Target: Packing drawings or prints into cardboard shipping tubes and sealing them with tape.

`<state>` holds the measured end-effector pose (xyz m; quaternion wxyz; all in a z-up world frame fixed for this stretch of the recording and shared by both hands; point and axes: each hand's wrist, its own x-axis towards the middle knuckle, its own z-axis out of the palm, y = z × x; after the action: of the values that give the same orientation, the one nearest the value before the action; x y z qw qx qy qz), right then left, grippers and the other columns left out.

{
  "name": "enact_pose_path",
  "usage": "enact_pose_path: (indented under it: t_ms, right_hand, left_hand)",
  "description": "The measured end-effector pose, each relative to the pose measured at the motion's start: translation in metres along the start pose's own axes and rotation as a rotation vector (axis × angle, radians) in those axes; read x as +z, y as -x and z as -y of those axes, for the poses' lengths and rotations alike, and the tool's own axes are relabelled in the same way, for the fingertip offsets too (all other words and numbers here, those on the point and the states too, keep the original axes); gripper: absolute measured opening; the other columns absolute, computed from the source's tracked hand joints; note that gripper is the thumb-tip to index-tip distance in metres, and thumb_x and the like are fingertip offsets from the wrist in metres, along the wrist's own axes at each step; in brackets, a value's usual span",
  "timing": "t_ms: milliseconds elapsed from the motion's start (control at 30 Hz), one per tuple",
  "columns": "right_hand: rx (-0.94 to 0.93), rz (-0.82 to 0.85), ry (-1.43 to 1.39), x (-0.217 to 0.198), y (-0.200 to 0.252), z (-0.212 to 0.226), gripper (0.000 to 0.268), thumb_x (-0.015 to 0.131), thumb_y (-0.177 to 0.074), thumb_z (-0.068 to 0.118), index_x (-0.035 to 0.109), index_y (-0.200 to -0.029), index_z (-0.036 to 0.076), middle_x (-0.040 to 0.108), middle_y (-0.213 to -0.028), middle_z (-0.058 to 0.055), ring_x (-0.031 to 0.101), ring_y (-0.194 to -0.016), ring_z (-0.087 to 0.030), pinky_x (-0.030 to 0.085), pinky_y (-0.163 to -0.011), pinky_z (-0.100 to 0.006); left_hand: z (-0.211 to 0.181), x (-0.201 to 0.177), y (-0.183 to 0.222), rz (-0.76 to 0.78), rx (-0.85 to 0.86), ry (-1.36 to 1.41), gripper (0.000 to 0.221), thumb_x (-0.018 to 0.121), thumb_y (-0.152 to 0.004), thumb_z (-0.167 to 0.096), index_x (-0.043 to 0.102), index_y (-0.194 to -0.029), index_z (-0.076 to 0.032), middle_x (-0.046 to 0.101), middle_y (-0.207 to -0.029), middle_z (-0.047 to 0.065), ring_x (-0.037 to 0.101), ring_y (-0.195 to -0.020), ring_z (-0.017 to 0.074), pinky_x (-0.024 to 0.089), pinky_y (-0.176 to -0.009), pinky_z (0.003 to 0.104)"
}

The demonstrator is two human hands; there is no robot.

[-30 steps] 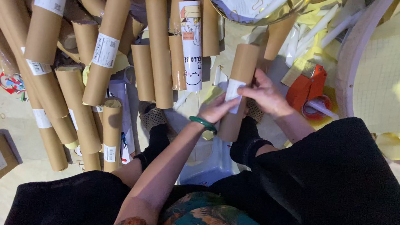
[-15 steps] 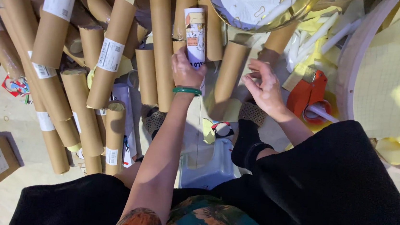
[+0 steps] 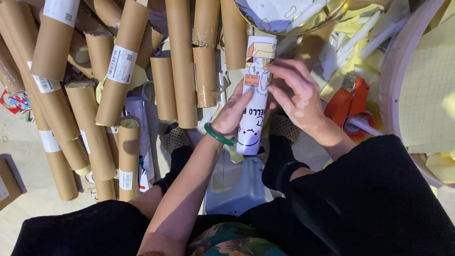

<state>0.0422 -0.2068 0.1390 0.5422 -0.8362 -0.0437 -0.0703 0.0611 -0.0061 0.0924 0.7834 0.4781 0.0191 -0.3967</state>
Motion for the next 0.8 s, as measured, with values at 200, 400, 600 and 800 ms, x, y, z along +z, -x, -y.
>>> enact_pose_path:
  t_ms: [200, 400, 600, 800]
  right_hand:
    - [0.06, -0.02, -0.029, -0.009, -0.004, -0.021, 0.017, 0.079, -0.093, 0.002, 0.07, -0.107, 0.001, 0.068, -0.1, -0.011, 0.068, -0.086, -0.021, 0.056, -0.073, -0.034]
    - [-0.077, 0.193, 0.322, -0.012, -0.014, -0.04, 0.014, 0.075, -0.094, 0.006, 0.062, -0.097, 0.0, 0.062, -0.095, -0.015, 0.064, -0.08, -0.027, 0.054, -0.068, -0.038]
    - [-0.134, -0.037, 0.678, -0.07, -0.066, -0.12, 0.015, 0.074, -0.111, 0.007, 0.06, -0.107, 0.001, 0.061, -0.104, -0.014, 0.067, -0.095, -0.028, 0.058, -0.085, -0.04]
    - [0.208, 0.361, -0.412, -0.039, -0.055, -0.044, 0.065, 0.075, -0.092, 0.01, 0.045, -0.15, 0.004, 0.063, -0.127, -0.011, 0.067, -0.112, -0.02, 0.058, -0.098, -0.037]
  left_hand:
    - [0.015, -0.005, 0.0, -0.061, -0.163, -0.068, 0.055, 0.036, -0.112, -0.043, 0.033, -0.157, -0.012, 0.067, -0.1, 0.011, 0.071, -0.071, 0.0169, 0.059, -0.062, 0.03]
    - [0.021, -0.007, -0.001, -0.103, -0.194, -0.129, 0.059, 0.044, -0.109, -0.04, 0.032, -0.16, -0.015, 0.069, -0.106, 0.005, 0.068, -0.075, 0.0139, 0.058, -0.064, 0.03]
    - [0.01, -0.01, 0.013, -0.07, -0.203, -0.016, 0.054, 0.052, -0.107, -0.037, 0.041, -0.153, -0.014, 0.066, -0.097, 0.007, 0.068, -0.073, 0.0146, 0.057, -0.062, 0.03]
    - [0.02, 0.004, -0.005, -0.223, 0.247, -0.499, 0.066, 0.083, -0.09, -0.018, 0.046, -0.143, 0.0, 0.067, -0.113, 0.015, 0.07, -0.098, 0.0254, 0.06, -0.087, 0.04]
